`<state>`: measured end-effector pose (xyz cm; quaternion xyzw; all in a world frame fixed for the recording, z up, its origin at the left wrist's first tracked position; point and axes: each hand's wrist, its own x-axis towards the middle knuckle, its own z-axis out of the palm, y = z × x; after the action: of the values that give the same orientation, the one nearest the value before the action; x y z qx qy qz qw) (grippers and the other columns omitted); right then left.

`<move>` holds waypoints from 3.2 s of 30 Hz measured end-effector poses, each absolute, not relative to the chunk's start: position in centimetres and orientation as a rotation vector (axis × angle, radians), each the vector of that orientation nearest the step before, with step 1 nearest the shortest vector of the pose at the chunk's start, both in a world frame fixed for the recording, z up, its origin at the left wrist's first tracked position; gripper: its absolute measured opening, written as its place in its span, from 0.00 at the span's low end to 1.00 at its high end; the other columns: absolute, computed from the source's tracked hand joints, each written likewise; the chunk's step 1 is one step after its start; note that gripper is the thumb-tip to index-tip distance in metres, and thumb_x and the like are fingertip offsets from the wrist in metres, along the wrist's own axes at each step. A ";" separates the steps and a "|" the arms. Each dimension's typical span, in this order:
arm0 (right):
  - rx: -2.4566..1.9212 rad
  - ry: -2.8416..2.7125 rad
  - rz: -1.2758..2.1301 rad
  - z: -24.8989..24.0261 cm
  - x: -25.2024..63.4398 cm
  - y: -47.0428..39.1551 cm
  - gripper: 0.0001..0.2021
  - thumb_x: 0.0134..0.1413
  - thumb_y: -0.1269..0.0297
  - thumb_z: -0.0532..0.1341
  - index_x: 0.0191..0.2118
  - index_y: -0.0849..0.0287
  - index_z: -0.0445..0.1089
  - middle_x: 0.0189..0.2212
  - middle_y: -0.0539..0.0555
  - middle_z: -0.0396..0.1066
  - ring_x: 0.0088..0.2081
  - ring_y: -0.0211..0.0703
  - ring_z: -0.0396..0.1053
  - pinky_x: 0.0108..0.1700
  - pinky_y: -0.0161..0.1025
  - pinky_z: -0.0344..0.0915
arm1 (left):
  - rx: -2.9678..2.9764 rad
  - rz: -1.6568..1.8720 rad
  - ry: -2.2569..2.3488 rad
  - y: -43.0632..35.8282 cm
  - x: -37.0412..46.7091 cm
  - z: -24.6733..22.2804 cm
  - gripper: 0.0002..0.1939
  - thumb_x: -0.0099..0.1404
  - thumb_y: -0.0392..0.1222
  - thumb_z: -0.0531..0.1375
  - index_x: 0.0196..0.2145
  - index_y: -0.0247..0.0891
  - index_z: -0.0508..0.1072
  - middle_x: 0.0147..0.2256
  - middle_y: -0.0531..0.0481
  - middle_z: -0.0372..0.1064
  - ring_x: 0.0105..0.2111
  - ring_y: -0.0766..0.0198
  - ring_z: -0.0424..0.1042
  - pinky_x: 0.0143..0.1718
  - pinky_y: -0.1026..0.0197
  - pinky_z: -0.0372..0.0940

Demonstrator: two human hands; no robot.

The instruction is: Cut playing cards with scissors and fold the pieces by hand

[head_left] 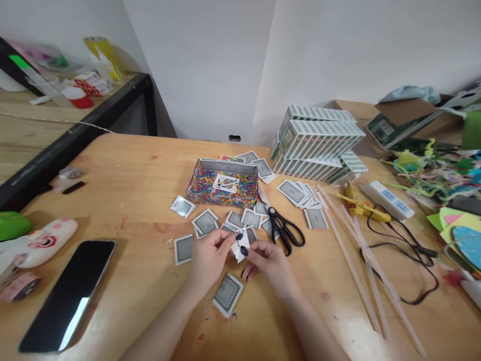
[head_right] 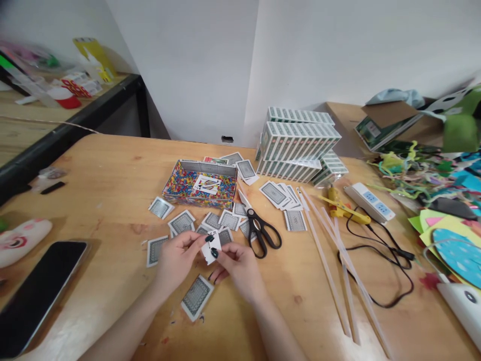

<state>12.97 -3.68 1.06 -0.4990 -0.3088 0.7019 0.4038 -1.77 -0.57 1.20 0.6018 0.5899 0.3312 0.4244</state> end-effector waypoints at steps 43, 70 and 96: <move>-1.275 -0.889 1.691 1.1 12.8 -3.9 0.15 0.48 0.51 0.60 0.29 0.60 0.62 0.20 0.47 0.67 0.17 0.35 0.65 0.20 0.33 0.64 | 1.328 0.763 1.116 0.3 -2.4 1.4 0.12 0.54 0.38 0.60 0.38 0.37 0.70 0.28 0.52 0.69 0.29 0.66 0.69 0.32 0.65 0.64; -1.507 -0.962 1.141 0.8 13.7 -3.7 0.15 0.50 0.49 0.58 0.30 0.57 0.61 0.17 0.46 0.61 0.17 0.35 0.60 0.20 0.33 0.59 | 2.240 0.515 1.651 1.1 -3.8 0.2 0.20 0.49 0.44 0.64 0.41 0.40 0.69 0.41 0.45 0.62 0.41 0.51 0.61 0.43 0.51 0.59; -1.423 -0.785 1.601 -0.2 12.1 -3.8 0.18 0.46 0.50 0.60 0.36 0.58 0.59 0.24 0.50 0.72 0.11 0.35 0.64 0.10 0.31 0.60 | 2.115 0.340 1.508 0.9 -5.5 1.3 0.18 0.44 0.38 0.66 0.34 0.40 0.68 0.38 0.48 0.62 0.40 0.52 0.63 0.39 0.54 0.60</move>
<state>12.11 -3.78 -0.16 -0.5669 -0.3128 0.6377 0.4172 -5.52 0.86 1.26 0.7800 0.5563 0.1252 0.2578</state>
